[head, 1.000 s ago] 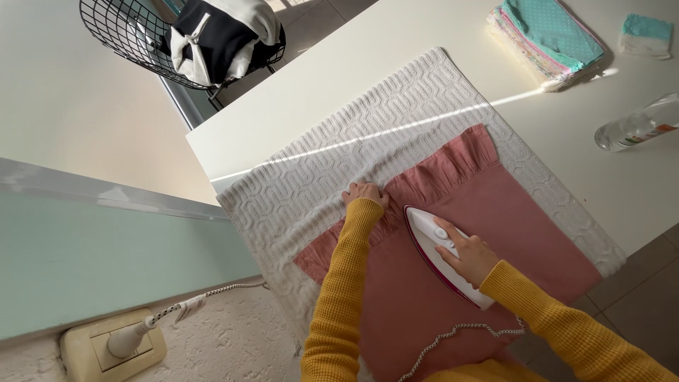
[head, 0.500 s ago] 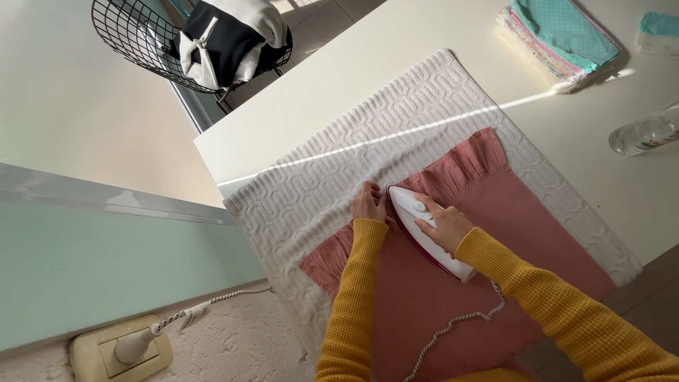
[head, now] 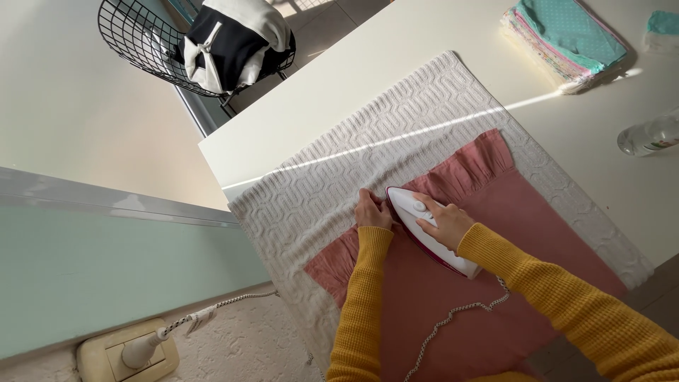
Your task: Ironing a pink ruffled piece of fabric on a table using an iron and a water spray bottle.
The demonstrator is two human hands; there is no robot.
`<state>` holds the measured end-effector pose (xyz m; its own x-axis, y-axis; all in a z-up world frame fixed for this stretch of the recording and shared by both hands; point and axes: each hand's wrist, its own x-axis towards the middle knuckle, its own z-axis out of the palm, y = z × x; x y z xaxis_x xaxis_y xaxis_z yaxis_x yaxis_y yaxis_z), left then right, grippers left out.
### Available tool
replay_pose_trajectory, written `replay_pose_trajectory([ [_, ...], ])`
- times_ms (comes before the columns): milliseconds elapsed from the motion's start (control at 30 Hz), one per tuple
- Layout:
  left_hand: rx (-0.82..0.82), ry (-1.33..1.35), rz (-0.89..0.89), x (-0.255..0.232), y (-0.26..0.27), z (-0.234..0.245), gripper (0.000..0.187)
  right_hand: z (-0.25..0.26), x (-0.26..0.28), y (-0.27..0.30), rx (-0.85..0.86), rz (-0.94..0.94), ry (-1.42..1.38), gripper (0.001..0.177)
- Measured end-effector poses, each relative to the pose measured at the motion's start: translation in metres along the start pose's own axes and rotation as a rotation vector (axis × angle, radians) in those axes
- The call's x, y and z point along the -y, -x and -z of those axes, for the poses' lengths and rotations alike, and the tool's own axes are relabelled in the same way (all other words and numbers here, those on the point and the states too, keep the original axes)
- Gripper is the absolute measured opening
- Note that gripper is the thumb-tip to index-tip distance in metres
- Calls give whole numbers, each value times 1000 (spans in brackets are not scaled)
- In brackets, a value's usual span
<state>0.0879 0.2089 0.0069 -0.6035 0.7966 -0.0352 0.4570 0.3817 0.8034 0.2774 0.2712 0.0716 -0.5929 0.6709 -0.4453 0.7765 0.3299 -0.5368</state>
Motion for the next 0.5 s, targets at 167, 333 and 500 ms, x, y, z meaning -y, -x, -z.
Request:
replay_pose_trajectory([
  [167,4,14,-15,-4,-1,3,30,18,31,12,31,-24,37,67],
  [333,37,-9,18,0,-3,5,29,17,28,17,112,-130,-10,67],
  [500,101,-22,41,5,-11,2,27,11,24,14,-17,-30,-27,67],
])
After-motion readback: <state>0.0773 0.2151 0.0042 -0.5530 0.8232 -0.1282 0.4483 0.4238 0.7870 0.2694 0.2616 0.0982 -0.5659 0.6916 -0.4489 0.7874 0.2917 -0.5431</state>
